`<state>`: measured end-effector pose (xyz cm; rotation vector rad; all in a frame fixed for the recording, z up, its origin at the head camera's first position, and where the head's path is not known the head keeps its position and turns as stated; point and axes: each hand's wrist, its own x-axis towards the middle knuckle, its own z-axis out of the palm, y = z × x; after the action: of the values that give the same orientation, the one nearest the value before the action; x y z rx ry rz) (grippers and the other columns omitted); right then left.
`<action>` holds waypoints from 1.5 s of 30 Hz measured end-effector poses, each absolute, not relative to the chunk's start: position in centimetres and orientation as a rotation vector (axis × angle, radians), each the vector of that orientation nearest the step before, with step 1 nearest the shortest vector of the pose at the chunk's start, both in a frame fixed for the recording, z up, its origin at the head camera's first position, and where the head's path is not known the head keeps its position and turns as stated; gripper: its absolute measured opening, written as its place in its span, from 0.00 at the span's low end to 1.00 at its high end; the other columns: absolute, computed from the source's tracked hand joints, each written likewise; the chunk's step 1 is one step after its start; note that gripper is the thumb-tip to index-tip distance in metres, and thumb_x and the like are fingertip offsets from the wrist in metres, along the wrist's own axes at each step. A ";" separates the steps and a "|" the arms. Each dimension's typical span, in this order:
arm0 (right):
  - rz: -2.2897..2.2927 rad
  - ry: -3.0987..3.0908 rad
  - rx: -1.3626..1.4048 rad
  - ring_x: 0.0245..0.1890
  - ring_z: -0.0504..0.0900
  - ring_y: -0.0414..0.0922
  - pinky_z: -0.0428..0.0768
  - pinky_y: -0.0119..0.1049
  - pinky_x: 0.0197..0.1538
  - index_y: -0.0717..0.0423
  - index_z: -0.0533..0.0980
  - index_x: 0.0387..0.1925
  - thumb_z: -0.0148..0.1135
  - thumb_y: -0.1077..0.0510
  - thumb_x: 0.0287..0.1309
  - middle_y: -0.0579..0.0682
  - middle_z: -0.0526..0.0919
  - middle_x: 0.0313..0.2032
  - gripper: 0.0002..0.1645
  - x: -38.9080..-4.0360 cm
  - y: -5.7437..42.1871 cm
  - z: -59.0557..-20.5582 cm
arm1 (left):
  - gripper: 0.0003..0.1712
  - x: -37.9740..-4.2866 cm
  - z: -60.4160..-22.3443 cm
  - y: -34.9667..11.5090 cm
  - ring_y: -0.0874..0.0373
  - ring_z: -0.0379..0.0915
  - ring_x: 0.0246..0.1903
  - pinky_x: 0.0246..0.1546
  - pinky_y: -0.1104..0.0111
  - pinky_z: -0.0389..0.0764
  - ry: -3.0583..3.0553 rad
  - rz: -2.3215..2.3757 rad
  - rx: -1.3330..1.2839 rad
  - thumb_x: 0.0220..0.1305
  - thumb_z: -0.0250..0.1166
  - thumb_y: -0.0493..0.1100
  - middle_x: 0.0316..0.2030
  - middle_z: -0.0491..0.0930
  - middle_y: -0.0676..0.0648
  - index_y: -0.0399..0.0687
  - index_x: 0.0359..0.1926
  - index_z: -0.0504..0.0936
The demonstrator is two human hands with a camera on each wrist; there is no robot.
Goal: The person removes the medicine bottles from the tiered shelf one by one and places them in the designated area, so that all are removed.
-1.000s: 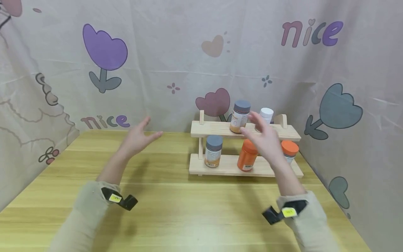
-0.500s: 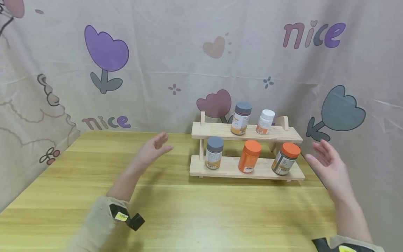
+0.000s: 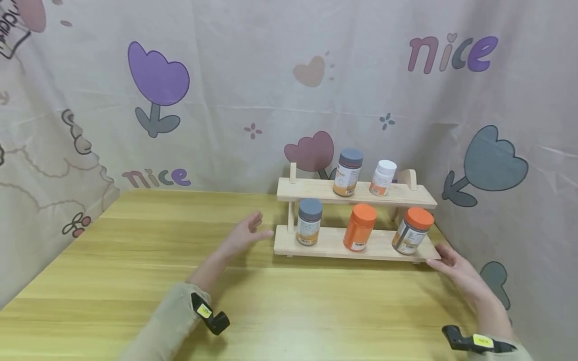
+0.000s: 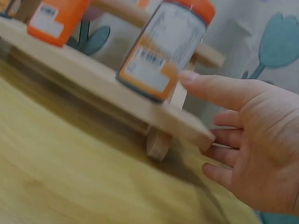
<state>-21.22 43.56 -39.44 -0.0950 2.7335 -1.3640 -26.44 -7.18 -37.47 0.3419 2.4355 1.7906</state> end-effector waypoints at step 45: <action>-1.232 2.766 -0.054 0.50 0.68 0.31 0.66 0.15 0.37 0.78 0.46 0.64 0.55 0.50 0.63 0.79 0.50 0.62 0.45 -23.2 43.8 -40.4 | 0.47 -26.2 -41.0 -6.0 0.41 0.54 0.65 0.65 0.52 0.54 2.413 1.748 0.468 0.49 0.72 0.40 0.65 0.59 0.35 0.32 0.66 0.58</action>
<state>-23.23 43.77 -40.41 -0.0542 2.7662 -1.2320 -26.16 -6.01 -40.97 0.4681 2.4133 1.7478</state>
